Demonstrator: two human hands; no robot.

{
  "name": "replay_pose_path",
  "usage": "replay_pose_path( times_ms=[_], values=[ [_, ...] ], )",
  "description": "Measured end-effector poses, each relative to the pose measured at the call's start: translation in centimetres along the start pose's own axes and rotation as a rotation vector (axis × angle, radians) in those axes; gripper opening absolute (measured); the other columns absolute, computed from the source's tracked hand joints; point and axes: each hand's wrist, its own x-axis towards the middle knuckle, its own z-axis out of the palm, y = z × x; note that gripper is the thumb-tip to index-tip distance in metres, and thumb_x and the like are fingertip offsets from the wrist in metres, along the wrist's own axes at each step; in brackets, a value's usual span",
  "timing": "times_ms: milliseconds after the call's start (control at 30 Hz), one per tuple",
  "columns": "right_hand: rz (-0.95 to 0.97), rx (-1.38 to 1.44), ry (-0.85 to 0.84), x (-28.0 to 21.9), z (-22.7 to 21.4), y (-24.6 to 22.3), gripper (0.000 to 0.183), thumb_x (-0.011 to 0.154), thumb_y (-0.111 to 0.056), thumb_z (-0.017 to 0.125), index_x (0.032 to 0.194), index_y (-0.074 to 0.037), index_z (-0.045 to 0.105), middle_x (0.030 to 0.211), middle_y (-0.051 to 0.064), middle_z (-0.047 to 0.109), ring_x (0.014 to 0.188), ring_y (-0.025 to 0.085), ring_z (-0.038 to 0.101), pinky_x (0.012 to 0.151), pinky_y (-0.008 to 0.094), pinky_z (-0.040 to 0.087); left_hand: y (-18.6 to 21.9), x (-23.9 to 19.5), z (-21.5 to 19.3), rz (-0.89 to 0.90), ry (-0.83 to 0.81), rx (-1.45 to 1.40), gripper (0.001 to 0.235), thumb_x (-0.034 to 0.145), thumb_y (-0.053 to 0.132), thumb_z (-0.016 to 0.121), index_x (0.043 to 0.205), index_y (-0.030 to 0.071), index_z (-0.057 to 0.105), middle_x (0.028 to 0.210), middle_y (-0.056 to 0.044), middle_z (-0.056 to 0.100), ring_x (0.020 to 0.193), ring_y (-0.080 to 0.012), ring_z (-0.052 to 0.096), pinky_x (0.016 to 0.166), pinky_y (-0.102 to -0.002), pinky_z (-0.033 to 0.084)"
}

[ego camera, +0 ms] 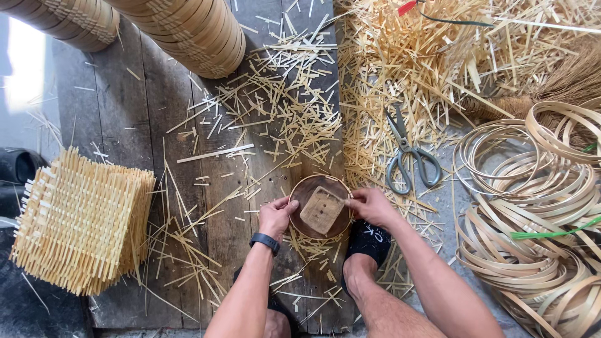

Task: The person weaves bamboo strips into circular mats using a wooden template and shears. They repeatedly place the template on the mat, trim excess strips, and stack the finished pieces.

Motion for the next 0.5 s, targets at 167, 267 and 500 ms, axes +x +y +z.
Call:
replay_pose_path(
  times_ms=[167, 267, 500],
  values=[
    [0.113, 0.196, 0.07, 1.0, 1.2, 0.8, 0.036, 0.084, -0.015, 0.081, 0.111, 0.008, 0.072, 0.087, 0.016, 0.076, 0.068, 0.022, 0.071, 0.058, 0.034, 0.061, 1.0, 0.3, 0.3, -0.123, 0.073, 0.044, 0.035, 0.08, 0.008, 0.085, 0.111, -0.006, 0.078, 0.095, -0.013, 0.079, 0.077, -0.0181, 0.068, 0.072, -0.033, 0.054],
    [0.138, 0.225, 0.077, 0.2, 1.0, 0.5, 0.035, 0.084, -0.015, 0.081, 0.109, 0.008, 0.073, 0.087, 0.015, 0.076, 0.07, 0.02, 0.072, 0.058, 0.032, 0.062, 1.6, -0.1, 0.4, -0.163, 0.108, 0.144, 0.034, 0.081, 0.01, 0.084, 0.112, 0.0, 0.078, 0.099, -0.013, 0.08, 0.078, -0.0164, 0.071, 0.076, -0.03, 0.058],
    [0.196, 0.623, -0.044, -2.2, 2.6, 1.8, 0.031, 0.088, -0.012, 0.074, 0.109, 0.01, 0.068, 0.09, 0.015, 0.074, 0.073, 0.024, 0.076, 0.063, 0.034, 0.066, -1.7, -4.5, -0.3, -0.274, -0.254, -0.591, 0.021, 0.098, 0.007, 0.065, 0.118, 0.002, 0.069, 0.106, -0.009, 0.075, 0.074, -0.0125, 0.061, 0.066, -0.032, 0.056]
  ],
)
